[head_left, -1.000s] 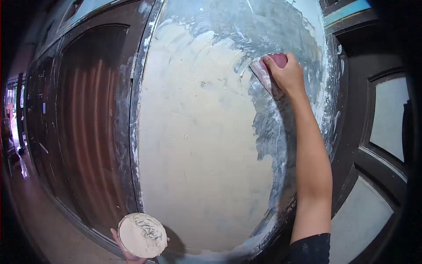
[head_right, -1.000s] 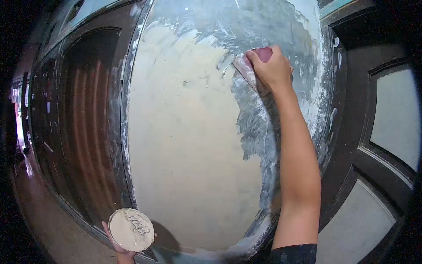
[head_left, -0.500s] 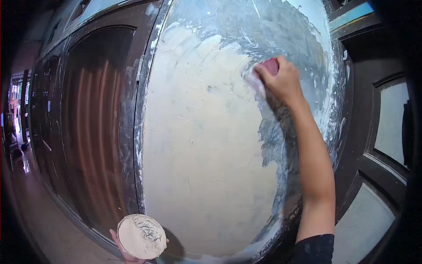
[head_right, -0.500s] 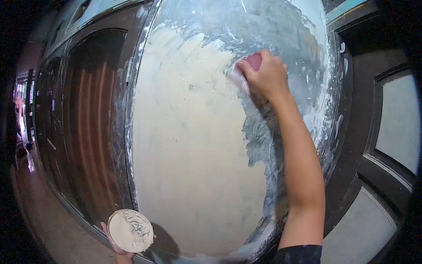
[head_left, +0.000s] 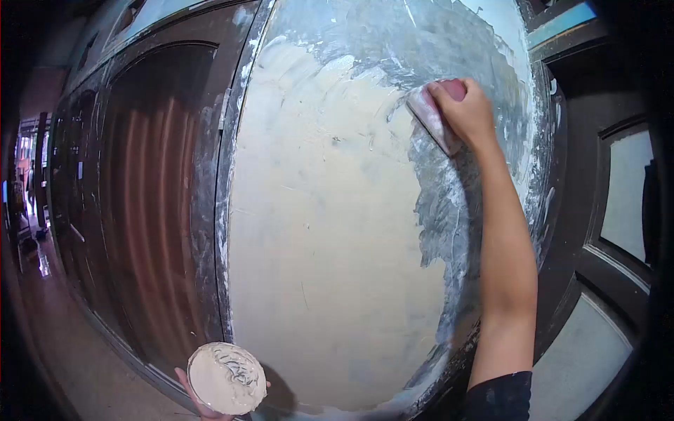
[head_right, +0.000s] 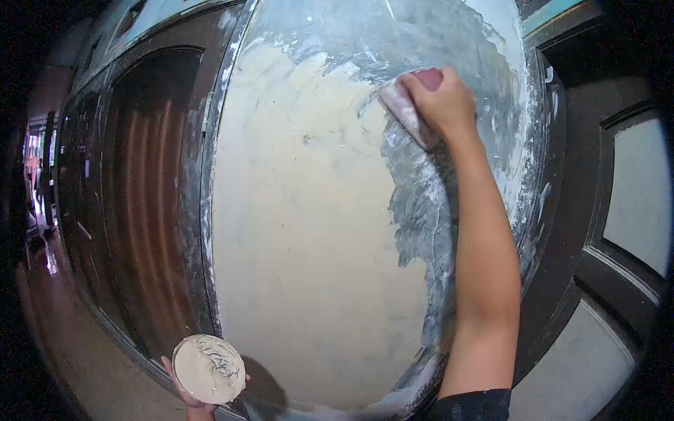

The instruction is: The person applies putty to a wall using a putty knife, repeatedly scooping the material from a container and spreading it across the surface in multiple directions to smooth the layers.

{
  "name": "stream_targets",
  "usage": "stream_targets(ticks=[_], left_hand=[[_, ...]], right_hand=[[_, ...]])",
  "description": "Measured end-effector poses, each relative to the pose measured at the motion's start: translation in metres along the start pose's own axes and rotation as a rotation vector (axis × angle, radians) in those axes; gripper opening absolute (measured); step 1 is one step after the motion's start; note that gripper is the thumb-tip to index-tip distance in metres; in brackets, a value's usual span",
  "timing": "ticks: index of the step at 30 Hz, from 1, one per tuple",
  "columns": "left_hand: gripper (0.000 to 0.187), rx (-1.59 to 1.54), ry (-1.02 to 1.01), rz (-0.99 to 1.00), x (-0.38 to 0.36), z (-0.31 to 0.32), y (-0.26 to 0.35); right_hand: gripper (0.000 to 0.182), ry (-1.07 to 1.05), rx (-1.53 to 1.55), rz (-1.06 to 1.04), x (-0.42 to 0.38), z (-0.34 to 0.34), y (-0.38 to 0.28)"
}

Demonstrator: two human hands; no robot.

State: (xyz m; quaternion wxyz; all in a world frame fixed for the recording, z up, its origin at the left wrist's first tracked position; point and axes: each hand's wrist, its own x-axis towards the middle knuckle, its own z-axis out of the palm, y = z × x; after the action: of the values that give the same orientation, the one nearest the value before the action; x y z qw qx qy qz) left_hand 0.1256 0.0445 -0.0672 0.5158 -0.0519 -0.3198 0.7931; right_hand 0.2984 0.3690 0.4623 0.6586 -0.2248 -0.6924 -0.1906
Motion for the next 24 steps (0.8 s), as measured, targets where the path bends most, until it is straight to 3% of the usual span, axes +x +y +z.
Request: stream_targets(ticks=[3, 8, 10, 13, 14, 17, 20, 22, 24], left_hand=[[0.107, -0.061, -0.014, -0.02, 0.001, 0.0, 0.001], [0.107, -0.148, -0.008, -0.043, -0.005, 0.003, 0.001], [0.107, -0.187, -0.014, -0.054, -0.006, 0.003, 0.004], [0.107, -0.255, -0.044, -0.067, -0.008, 0.0, 0.005], [0.107, -0.273, -0.049, -0.071, -0.009, 0.0, 0.005], [0.107, -0.319, -0.045, -0.09, -0.012, 0.004, 0.004], [0.107, -0.376, -0.05, -0.108, -0.015, 0.005, 0.008], [0.107, -0.417, -0.064, -0.122, -0.016, 0.004, 0.009], [0.107, -0.454, -0.069, -0.131, -0.019, 0.004, 0.009]], right_hand=[[0.071, -0.138, -0.044, -0.23, -0.027, 0.005, -0.013], [0.072, 0.009, -0.02, 0.025, 0.002, 0.003, -0.007], [0.072, -0.015, 0.063, -0.053, -0.009, 0.002, -0.009], [0.071, -0.11, -0.05, -0.238, -0.031, 0.011, -0.014], [0.071, -0.107, -0.045, -0.239, -0.026, 0.012, -0.015], [0.074, 0.024, -0.026, 0.014, -0.007, 0.009, -0.012], [0.074, -0.052, 0.024, -0.04, -0.01, 0.007, -0.013], [0.07, -0.123, -0.036, -0.193, -0.024, 0.013, -0.016], [0.071, -0.071, -0.092, -0.196, -0.024, 0.014, -0.019]])
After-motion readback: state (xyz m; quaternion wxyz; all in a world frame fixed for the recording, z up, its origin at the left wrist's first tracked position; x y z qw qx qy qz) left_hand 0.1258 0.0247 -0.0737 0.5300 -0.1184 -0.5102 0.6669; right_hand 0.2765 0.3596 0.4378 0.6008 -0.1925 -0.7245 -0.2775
